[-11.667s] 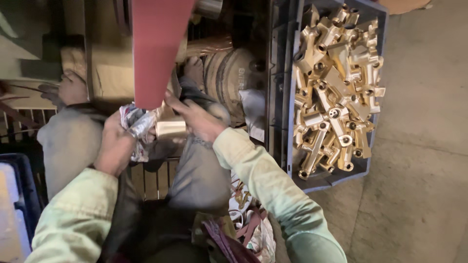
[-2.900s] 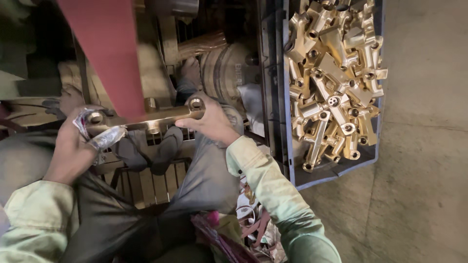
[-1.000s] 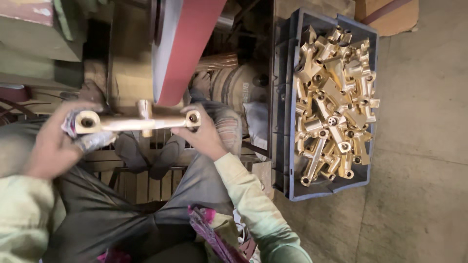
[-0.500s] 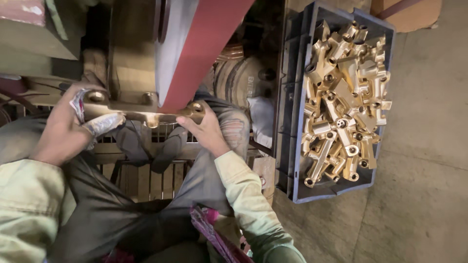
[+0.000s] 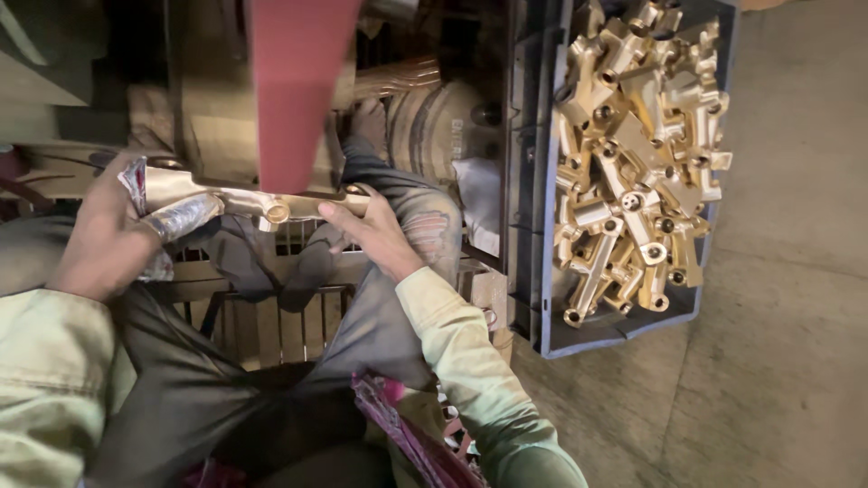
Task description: The person sits on the floor and uses a belt grinder to smooth and polish brass-colored metal parts. They hold each part with a cloth, rotate it against the moving belt, and place finished pieces into a nearby crate.
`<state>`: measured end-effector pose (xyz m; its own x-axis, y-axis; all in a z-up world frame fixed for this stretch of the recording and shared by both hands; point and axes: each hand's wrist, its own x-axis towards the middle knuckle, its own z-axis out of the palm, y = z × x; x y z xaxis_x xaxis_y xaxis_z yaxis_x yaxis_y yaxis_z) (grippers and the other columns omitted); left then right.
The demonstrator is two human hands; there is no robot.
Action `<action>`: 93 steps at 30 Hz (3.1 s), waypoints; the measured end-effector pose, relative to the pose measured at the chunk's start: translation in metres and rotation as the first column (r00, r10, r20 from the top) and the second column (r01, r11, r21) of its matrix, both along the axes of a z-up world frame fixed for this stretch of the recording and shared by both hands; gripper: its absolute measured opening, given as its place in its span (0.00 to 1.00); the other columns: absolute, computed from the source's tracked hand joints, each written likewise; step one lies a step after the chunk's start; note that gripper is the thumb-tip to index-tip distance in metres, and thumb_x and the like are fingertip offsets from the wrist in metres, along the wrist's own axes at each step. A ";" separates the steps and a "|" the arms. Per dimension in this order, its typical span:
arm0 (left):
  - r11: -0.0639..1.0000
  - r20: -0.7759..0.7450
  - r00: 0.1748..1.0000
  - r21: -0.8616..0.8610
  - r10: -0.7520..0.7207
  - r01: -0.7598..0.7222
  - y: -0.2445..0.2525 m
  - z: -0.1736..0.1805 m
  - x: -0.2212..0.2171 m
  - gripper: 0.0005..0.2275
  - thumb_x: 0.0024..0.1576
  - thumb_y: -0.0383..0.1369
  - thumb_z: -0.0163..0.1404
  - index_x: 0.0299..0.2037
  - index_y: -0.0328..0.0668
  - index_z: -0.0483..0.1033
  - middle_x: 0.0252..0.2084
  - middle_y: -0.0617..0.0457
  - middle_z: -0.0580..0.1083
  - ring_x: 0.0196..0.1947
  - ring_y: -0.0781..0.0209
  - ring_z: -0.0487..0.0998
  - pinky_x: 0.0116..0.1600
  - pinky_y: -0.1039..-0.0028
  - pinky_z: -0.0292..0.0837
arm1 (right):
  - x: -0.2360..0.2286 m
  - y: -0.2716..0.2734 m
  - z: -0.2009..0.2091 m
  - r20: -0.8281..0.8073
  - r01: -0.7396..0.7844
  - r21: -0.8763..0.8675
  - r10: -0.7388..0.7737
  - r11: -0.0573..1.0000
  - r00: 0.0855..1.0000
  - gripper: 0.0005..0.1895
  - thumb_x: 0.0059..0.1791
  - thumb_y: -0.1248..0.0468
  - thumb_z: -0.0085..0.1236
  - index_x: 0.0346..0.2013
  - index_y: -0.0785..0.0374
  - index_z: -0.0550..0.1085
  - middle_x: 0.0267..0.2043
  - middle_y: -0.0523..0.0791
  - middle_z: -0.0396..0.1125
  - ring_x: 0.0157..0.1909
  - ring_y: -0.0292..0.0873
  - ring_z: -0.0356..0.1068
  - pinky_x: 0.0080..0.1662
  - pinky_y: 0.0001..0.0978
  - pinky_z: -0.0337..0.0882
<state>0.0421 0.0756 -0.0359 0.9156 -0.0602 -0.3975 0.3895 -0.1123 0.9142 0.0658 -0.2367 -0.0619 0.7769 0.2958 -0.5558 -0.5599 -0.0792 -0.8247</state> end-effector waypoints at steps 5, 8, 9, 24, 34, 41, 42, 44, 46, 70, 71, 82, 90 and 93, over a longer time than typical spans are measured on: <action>0.976 0.011 1.000 -0.216 -0.010 0.012 -0.012 0.027 -0.019 0.24 0.57 0.23 0.53 0.65 0.40 0.67 0.52 0.50 0.76 0.41 0.60 0.78 0.34 0.71 0.72 | -0.021 -0.025 0.028 -0.059 -0.034 -0.073 0.030 0.997 0.998 0.25 0.48 0.54 0.65 0.49 0.73 0.74 0.37 0.42 0.68 0.31 0.38 0.73 0.34 0.26 0.73; 0.984 0.297 0.943 0.129 -0.153 0.119 -0.019 0.054 -0.061 0.29 0.43 0.21 0.60 0.58 0.35 0.69 0.54 0.46 0.73 0.56 0.57 0.75 0.62 0.69 0.70 | -0.064 -0.040 0.057 0.552 -0.014 -0.308 0.191 0.951 0.812 0.27 0.44 0.64 0.75 0.52 0.67 0.70 0.48 0.45 0.65 0.52 0.41 0.69 0.55 0.32 0.71; 0.992 0.270 0.955 0.054 -0.121 0.111 -0.021 0.061 -0.078 0.29 0.43 0.21 0.59 0.59 0.36 0.68 0.55 0.46 0.72 0.57 0.56 0.74 0.63 0.69 0.69 | -0.081 -0.045 0.064 0.514 0.009 -0.291 0.148 0.957 0.845 0.29 0.43 0.64 0.75 0.53 0.65 0.70 0.49 0.45 0.66 0.53 0.41 0.69 0.56 0.32 0.72; 0.977 0.587 0.786 0.186 -0.194 0.103 -0.010 0.142 -0.123 0.28 0.39 0.24 0.57 0.56 0.38 0.71 0.57 0.44 0.73 0.60 0.47 0.75 0.63 0.63 0.70 | -0.114 -0.048 0.160 0.735 0.113 -0.296 0.151 0.948 0.661 0.37 0.38 0.59 0.80 0.55 0.63 0.69 0.55 0.49 0.69 0.59 0.49 0.70 0.61 0.41 0.71; 0.877 0.574 0.686 0.432 -0.447 0.210 -0.067 0.177 -0.117 0.33 0.30 0.29 0.58 0.54 0.40 0.78 0.46 0.44 0.76 0.44 0.42 0.76 0.52 0.58 0.74 | -0.135 0.004 0.161 0.744 0.035 -0.505 0.414 0.863 0.525 0.52 0.44 0.65 0.75 0.77 0.64 0.55 0.71 0.52 0.64 0.72 0.53 0.66 0.74 0.42 0.64; 0.994 0.575 0.811 -0.077 0.110 -0.080 -0.075 0.189 -0.122 0.28 0.42 0.29 0.65 0.55 0.36 0.70 0.51 0.46 0.74 0.50 0.53 0.78 0.57 0.69 0.73 | -0.139 0.002 0.155 0.773 0.180 -0.485 0.323 0.855 0.547 0.63 0.34 0.64 0.78 0.75 0.68 0.48 0.72 0.64 0.53 0.73 0.67 0.56 0.70 0.55 0.60; 0.987 0.567 0.808 -0.088 0.161 -0.135 -0.080 0.192 -0.121 0.28 0.43 0.29 0.65 0.55 0.36 0.69 0.51 0.46 0.74 0.50 0.54 0.78 0.58 0.69 0.74 | -0.141 0.004 0.160 0.815 0.219 -0.470 0.325 0.855 0.480 0.62 0.36 0.62 0.79 0.75 0.66 0.48 0.71 0.62 0.54 0.72 0.64 0.58 0.69 0.53 0.62; 0.993 0.604 0.791 -0.005 0.096 -0.117 -0.091 0.195 -0.123 0.27 0.43 0.29 0.64 0.54 0.36 0.70 0.51 0.46 0.75 0.49 0.54 0.79 0.57 0.70 0.75 | -0.154 0.008 0.171 0.874 0.292 -0.442 0.333 0.848 0.354 0.61 0.39 0.59 0.80 0.76 0.62 0.48 0.70 0.59 0.55 0.70 0.59 0.62 0.68 0.49 0.67; 0.982 0.684 0.718 0.191 -0.132 -0.002 -0.099 0.194 -0.118 0.24 0.42 0.27 0.61 0.52 0.40 0.74 0.48 0.46 0.76 0.48 0.53 0.81 0.54 0.69 0.76 | -0.158 0.007 0.178 0.896 0.278 -0.396 0.302 0.875 0.326 0.58 0.43 0.64 0.77 0.77 0.62 0.46 0.68 0.59 0.59 0.68 0.58 0.66 0.64 0.46 0.71; 0.992 0.514 0.852 0.125 -0.096 0.036 -0.045 0.072 -0.072 0.29 0.41 0.31 0.69 0.55 0.40 0.74 0.55 0.46 0.73 0.60 0.51 0.74 0.64 0.68 0.69 | -0.082 -0.048 0.106 0.693 0.132 -0.249 0.082 0.959 0.716 0.33 0.39 0.57 0.78 0.53 0.61 0.73 0.52 0.47 0.68 0.54 0.45 0.71 0.58 0.37 0.72; 0.977 0.543 0.829 0.214 -0.133 0.017 -0.041 0.070 -0.063 0.28 0.40 0.29 0.69 0.53 0.40 0.74 0.54 0.45 0.72 0.62 0.48 0.73 0.65 0.67 0.68 | -0.076 -0.049 0.098 0.701 0.124 -0.332 0.157 0.935 0.696 0.32 0.38 0.57 0.79 0.52 0.62 0.74 0.52 0.46 0.69 0.55 0.45 0.72 0.59 0.38 0.72; 0.956 0.469 0.878 0.288 -0.094 -0.052 -0.040 0.035 -0.007 0.23 0.46 0.18 0.59 0.53 0.36 0.72 0.49 0.41 0.71 0.53 0.43 0.74 0.59 0.64 0.68 | 0.006 -0.037 0.042 0.633 0.035 -0.472 0.311 0.881 0.709 0.28 0.39 0.59 0.77 0.48 0.63 0.75 0.50 0.47 0.70 0.53 0.46 0.74 0.54 0.37 0.74; 0.986 0.204 0.975 0.160 -0.089 0.057 -0.036 0.005 0.000 0.23 0.44 0.15 0.54 0.52 0.32 0.69 0.47 0.45 0.75 0.50 0.57 0.78 0.56 0.72 0.70 | 0.021 -0.042 0.029 0.397 -0.111 -0.437 0.302 0.892 0.867 0.28 0.37 0.56 0.78 0.44 0.65 0.74 0.39 0.43 0.72 0.42 0.38 0.72 0.46 0.31 0.73; 0.989 0.024 0.996 0.121 -0.083 0.079 -0.036 0.001 0.005 0.22 0.46 0.15 0.53 0.53 0.32 0.69 0.43 0.46 0.76 0.45 0.59 0.78 0.50 0.72 0.72 | 0.029 -0.043 0.029 0.325 -0.175 -0.450 0.344 0.876 0.881 0.26 0.39 0.55 0.77 0.41 0.66 0.74 0.34 0.41 0.70 0.37 0.35 0.69 0.42 0.29 0.72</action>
